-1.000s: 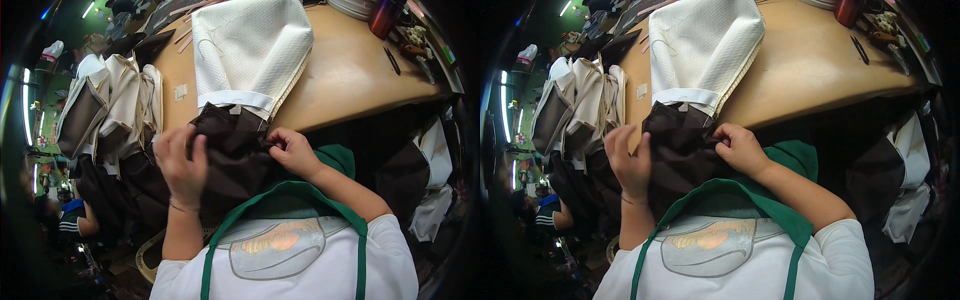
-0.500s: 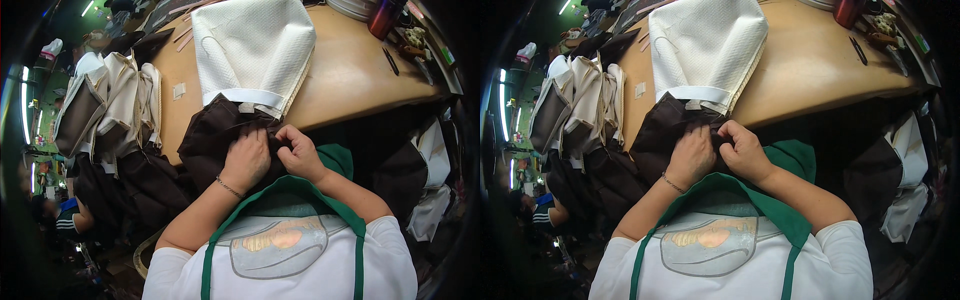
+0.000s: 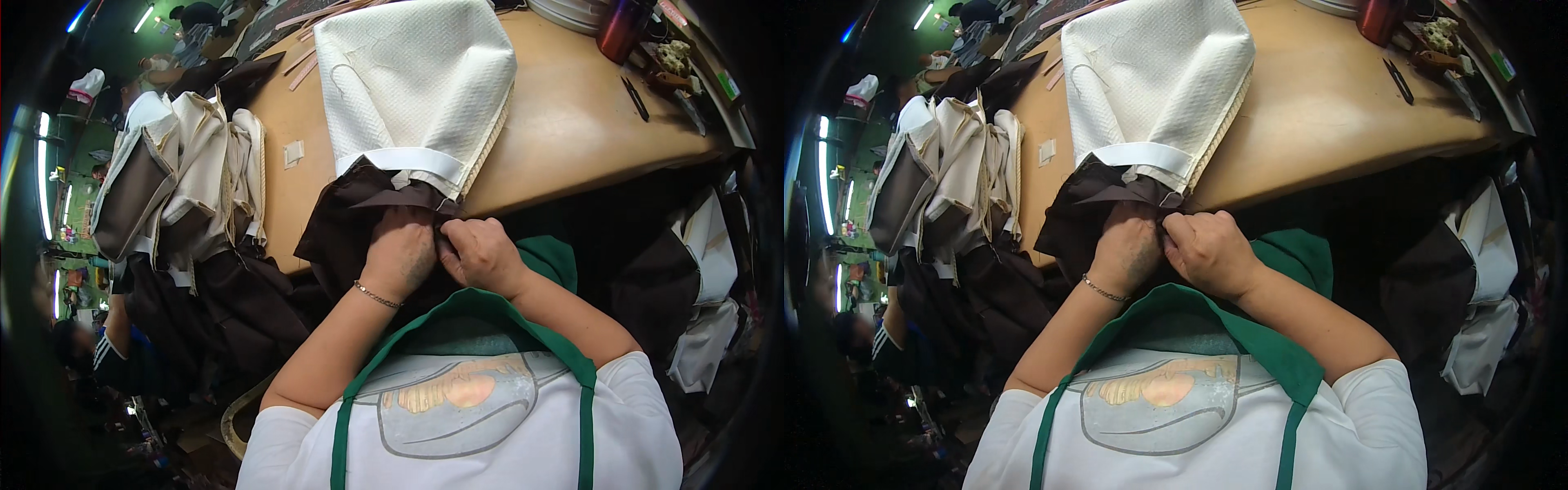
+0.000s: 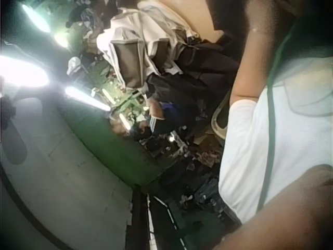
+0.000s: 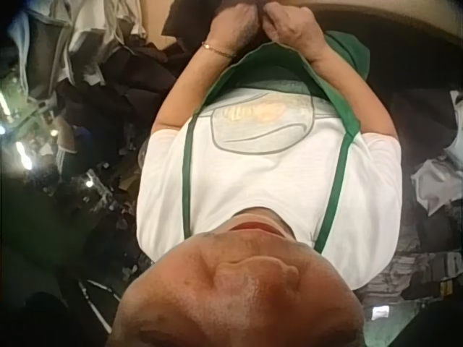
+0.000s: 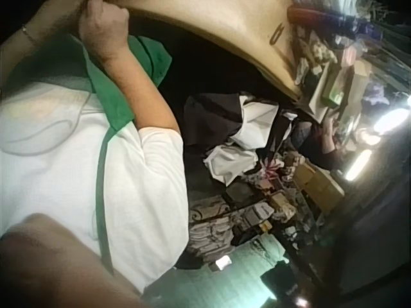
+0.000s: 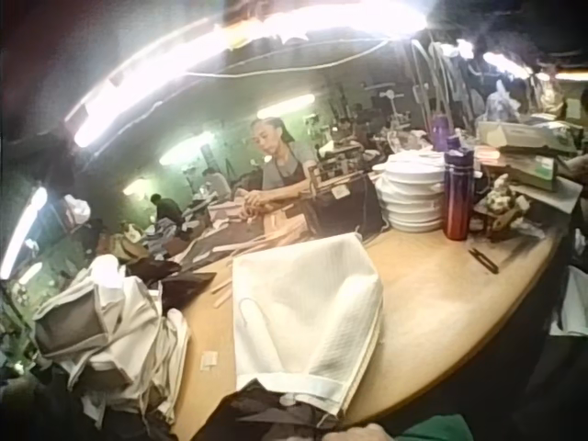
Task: The person aligns and holds together pieces of white and brown material by hand, smoothing the edges and positioning a white strap along the seam.
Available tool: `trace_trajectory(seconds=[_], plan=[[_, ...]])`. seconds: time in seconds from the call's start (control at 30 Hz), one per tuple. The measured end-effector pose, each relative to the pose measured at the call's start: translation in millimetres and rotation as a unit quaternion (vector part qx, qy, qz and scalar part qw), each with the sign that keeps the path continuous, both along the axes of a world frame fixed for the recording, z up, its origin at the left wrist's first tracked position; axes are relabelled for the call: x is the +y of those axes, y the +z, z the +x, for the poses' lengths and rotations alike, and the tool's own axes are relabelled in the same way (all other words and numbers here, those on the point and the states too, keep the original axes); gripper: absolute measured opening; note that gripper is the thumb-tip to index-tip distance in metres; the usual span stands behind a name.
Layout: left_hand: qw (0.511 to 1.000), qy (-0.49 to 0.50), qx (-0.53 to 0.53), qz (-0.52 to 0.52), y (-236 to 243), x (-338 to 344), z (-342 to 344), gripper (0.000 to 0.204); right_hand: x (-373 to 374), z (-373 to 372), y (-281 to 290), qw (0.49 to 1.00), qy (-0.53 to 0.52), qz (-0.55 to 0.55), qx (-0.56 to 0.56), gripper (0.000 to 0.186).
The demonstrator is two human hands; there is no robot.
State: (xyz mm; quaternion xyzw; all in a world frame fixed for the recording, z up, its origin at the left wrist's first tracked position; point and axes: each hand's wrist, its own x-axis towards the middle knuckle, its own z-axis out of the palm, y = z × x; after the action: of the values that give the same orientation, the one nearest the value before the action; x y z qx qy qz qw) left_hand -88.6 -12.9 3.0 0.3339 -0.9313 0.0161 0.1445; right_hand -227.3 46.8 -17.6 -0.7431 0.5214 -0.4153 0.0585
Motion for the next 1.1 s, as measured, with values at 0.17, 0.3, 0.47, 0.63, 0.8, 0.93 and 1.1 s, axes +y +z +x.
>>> trace_trajectory(seconds=[0.17,0.3,0.47,0.63,0.8,0.93,1.1], plan=[[0.967,-0.047,-0.205,-0.146,12,-6,1,0.018,4,-5,-20,0.99,-0.114,0.058,0.062,0.028],[0.987,-0.061,-0.091,0.114,35,-7,-7,0.018,0,-13,-17,0.993,-0.098,0.06,0.033,0.024],[0.953,-0.136,-0.225,-0.149,3,-21,-3,0.021,-9,-16,0,0.984,-0.111,0.066,0.126,0.003],[0.993,0.032,0.116,0.001,-1,-11,-19,0.019,-4,-9,17,0.967,-0.112,0.031,0.228,0.007],[0.983,0.017,0.18,0.037,-24,-17,-19,0.019,-2,-1,17,0.974,-0.044,0.09,0.201,0.011],[0.879,-0.035,0.324,0.348,-31,-21,15,0.028,-3,10,23,0.967,0.023,0.155,0.201,0.013],[0.791,-0.081,0.398,0.457,18,8,14,0.058,-6,38,-20,0.985,0.011,0.091,-0.144,0.022]])
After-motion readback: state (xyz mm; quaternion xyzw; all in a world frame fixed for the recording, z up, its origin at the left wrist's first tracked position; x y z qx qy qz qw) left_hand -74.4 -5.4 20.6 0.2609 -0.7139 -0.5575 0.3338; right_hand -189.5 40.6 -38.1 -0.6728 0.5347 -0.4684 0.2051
